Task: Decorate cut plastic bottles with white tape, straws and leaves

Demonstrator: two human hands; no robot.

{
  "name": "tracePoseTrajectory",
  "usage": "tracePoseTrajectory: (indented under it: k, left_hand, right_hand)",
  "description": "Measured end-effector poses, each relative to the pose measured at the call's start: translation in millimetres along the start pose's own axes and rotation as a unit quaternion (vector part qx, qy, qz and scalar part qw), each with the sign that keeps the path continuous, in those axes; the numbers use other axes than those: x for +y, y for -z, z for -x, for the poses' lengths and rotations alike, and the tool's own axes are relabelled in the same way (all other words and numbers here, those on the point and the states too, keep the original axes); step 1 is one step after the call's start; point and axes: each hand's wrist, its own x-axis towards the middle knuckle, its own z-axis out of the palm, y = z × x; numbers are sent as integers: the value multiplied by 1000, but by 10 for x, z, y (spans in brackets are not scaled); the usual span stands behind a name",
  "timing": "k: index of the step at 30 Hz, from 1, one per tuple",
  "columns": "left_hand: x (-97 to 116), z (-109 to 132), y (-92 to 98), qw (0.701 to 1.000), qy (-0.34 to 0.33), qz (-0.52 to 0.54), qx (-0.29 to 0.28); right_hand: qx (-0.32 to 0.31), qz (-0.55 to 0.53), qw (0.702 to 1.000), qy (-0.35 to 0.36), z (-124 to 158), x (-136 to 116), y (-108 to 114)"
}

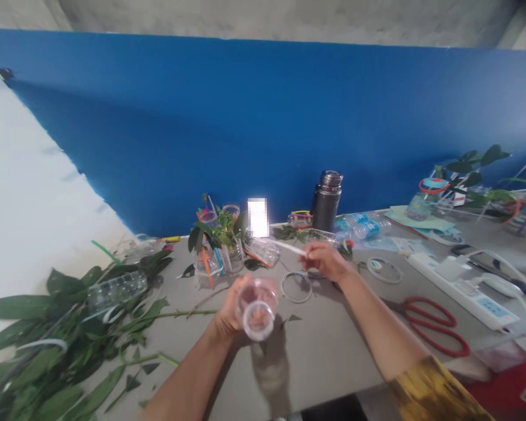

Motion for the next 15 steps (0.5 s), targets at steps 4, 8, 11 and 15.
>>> tracePoseTrajectory:
  k: [4, 8, 11, 15]
  left_hand:
    - [237, 19, -34, 997, 1, 38, -62]
    - [307, -35, -73, 995, -36, 98, 0]
    - [280, -94, -91, 993, -33, 106, 33]
    - [242, -137, -107, 991, -33, 104, 71]
  right_hand:
    - [-297, 50, 944, -132, 240, -129, -208]
    - [-514, 94, 828, -205, 402, -178, -578]
    - [-606, 106, 762, -203, 512, -147, -836]
    - [-648, 165, 709, -224, 708, 0, -1099]
